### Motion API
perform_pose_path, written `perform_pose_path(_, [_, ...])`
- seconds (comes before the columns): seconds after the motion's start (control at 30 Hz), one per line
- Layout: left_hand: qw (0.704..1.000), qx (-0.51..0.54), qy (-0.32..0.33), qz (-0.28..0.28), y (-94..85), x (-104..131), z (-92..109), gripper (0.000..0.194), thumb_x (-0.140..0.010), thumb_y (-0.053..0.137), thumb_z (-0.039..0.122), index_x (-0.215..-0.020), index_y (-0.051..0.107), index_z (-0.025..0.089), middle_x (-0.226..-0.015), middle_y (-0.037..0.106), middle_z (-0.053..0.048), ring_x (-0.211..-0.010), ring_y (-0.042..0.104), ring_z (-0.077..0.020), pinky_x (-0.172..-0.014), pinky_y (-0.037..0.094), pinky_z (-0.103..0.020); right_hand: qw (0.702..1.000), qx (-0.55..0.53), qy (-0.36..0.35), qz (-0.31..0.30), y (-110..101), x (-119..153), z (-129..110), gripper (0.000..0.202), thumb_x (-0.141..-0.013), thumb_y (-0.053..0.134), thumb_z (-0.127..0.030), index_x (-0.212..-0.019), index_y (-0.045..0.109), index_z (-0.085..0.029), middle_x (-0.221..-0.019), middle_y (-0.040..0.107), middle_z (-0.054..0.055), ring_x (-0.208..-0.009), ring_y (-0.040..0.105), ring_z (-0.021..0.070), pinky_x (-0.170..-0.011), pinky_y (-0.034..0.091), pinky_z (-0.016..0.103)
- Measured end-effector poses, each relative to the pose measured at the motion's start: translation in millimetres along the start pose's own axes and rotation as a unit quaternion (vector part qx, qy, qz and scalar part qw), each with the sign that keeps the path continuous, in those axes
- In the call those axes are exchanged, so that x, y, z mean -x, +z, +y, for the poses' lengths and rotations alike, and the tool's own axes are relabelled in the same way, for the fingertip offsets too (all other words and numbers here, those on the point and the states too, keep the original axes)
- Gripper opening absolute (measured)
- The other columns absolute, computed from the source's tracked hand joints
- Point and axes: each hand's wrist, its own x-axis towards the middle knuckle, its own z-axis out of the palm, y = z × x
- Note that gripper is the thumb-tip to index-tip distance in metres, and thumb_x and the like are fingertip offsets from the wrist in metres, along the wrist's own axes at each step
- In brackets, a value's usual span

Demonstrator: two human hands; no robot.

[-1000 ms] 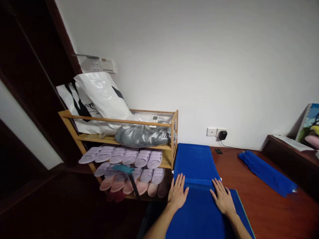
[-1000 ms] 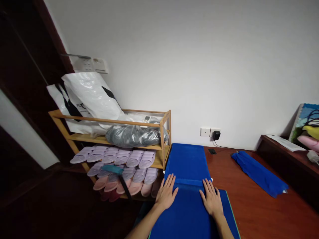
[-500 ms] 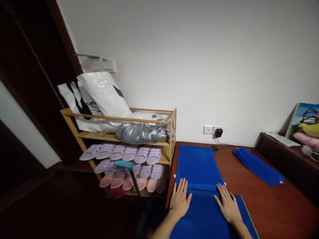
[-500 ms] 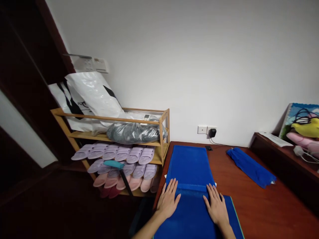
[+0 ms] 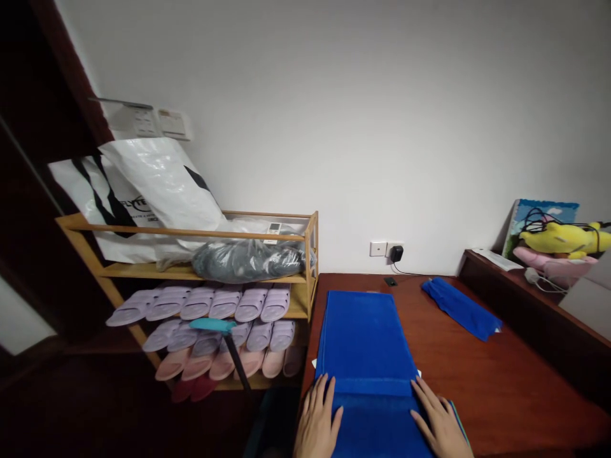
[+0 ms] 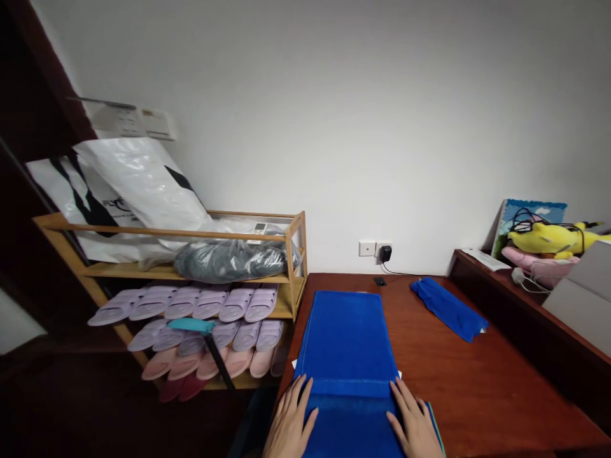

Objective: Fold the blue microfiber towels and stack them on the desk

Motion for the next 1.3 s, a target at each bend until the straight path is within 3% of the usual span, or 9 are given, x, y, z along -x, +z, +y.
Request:
perform_pose_path(0.13, [1.000,-0.001,-0.024,0.006,1.7,1.4,-16.0,0.042,-0.093,0.037,0.035,-0.133,0.048,0.031,-0.122,0.060,-0.006,-0.112,0.055,-0.0256,-0.093,0.045,-0.041,0.994,-0.004,0.082,0.068,7.0,7.9,35.4,0.055,-0.086,0.039,-0.062,-0.130,0.050,-0.032,-0.126,0.059,0.006,-0.117,0.053,0.0280,-0.092,0.045,0.046])
perform_pose_path(0.27, [0.996,-0.004,-0.070,-0.047,-7.9,-6.1,-24.8,0.035,-0.088,0.045,0.034,-0.121,0.056,0.029,-0.118,0.061,-0.007,-0.113,0.053,-0.0290,-0.092,0.043,-0.044,0.988,-0.038,0.132,0.071,14.4,8.8,54.5,0.050,-0.080,0.045,-0.066,-0.112,0.060,-0.031,-0.109,0.066,0.007,-0.102,0.058,0.0303,-0.085,0.046,0.048])
perform_pose_path(0.47, [0.980,0.107,-0.102,-0.137,-47.6,-25.5,-29.4,0.011,-0.075,0.056,0.019,-0.085,0.054,0.024,-0.094,0.059,0.000,-0.097,0.054,-0.0206,-0.085,0.041,-0.032,0.973,-0.126,0.191,0.018,1.3,1.8,70.1,0.041,-0.066,0.055,-0.061,-0.089,0.062,-0.027,-0.095,0.069,0.007,-0.096,0.060,0.0322,-0.079,0.047,0.047])
perform_pose_path(0.67, [0.956,0.213,-0.105,-0.173,-62.9,-31.5,-44.2,0.015,-0.067,0.063,0.023,-0.073,0.049,0.021,-0.084,0.052,0.002,-0.087,0.050,-0.0184,-0.079,0.037,-0.028,0.958,-0.239,0.155,0.028,-20.9,-4.4,61.0,0.035,-0.066,0.055,-0.055,-0.079,0.056,-0.022,-0.076,0.066,0.004,-0.073,0.062,0.0206,-0.071,0.049,0.028])
perform_pose_path(0.77, [0.921,0.324,-0.121,-0.178,-62.1,-31.8,-48.2,0.023,-0.066,0.065,0.031,-0.070,0.045,0.021,-0.067,0.044,0.006,-0.071,0.046,-0.0145,-0.067,0.036,-0.025,0.955,-0.249,0.154,0.046,-28.1,-6.3,52.1,0.033,-0.065,0.057,-0.054,-0.074,0.053,-0.022,-0.069,0.063,0.002,-0.066,0.059,0.0179,-0.065,0.048,0.025])
perform_pose_path(0.9, [0.839,0.476,-0.153,-0.215,-67.0,-34.3,-46.8,0.034,-0.061,0.070,0.039,-0.072,0.043,0.022,-0.053,0.034,0.011,-0.052,0.038,-0.0097,-0.053,0.030,-0.022,0.944,-0.288,0.157,0.030,-39.5,-8.0,47.0,0.030,-0.066,0.060,-0.050,-0.075,0.056,-0.022,-0.078,0.067,0.003,-0.074,0.063,0.0192,-0.070,0.049,0.025])
perform_pose_path(1.07, [0.833,0.502,-0.143,-0.182,-89.4,-43.6,-44.1,0.029,-0.059,0.074,0.037,-0.074,0.060,0.017,-0.054,0.051,0.006,-0.056,0.049,-0.0118,-0.058,0.034,-0.024,0.950,-0.266,0.164,-0.008,-64.1,-15.4,44.1,0.030,-0.071,0.058,-0.051,-0.072,0.064,-0.022,-0.078,0.071,0.005,-0.079,0.065,0.0240,-0.070,0.048,0.027])
perform_pose_path(1.2, [0.821,0.532,-0.161,-0.132,-98.1,-59.7,-44.5,0.035,-0.064,0.073,0.048,-0.076,0.067,0.015,-0.072,0.066,-0.002,-0.071,0.059,-0.0177,-0.067,0.042,-0.027,0.949,-0.254,0.179,0.062,-76.7,-38.8,38.8,0.037,-0.073,0.054,-0.055,-0.081,0.065,-0.021,-0.088,0.071,0.006,-0.086,0.065,0.0244,-0.076,0.048,0.028])
perform_pose_path(1.3, [0.856,0.479,-0.185,-0.053,-86.4,-79.0,-40.5,0.044,-0.070,0.063,0.059,-0.081,0.067,0.016,-0.081,0.069,-0.005,-0.076,0.062,-0.0194,-0.068,0.045,-0.026,0.942,-0.231,0.219,0.103,-70.3,-69.2,32.9,0.042,-0.077,0.044,-0.055,-0.085,0.063,-0.019,-0.093,0.070,0.008,-0.089,0.064,0.0234,-0.078,0.048,0.027])
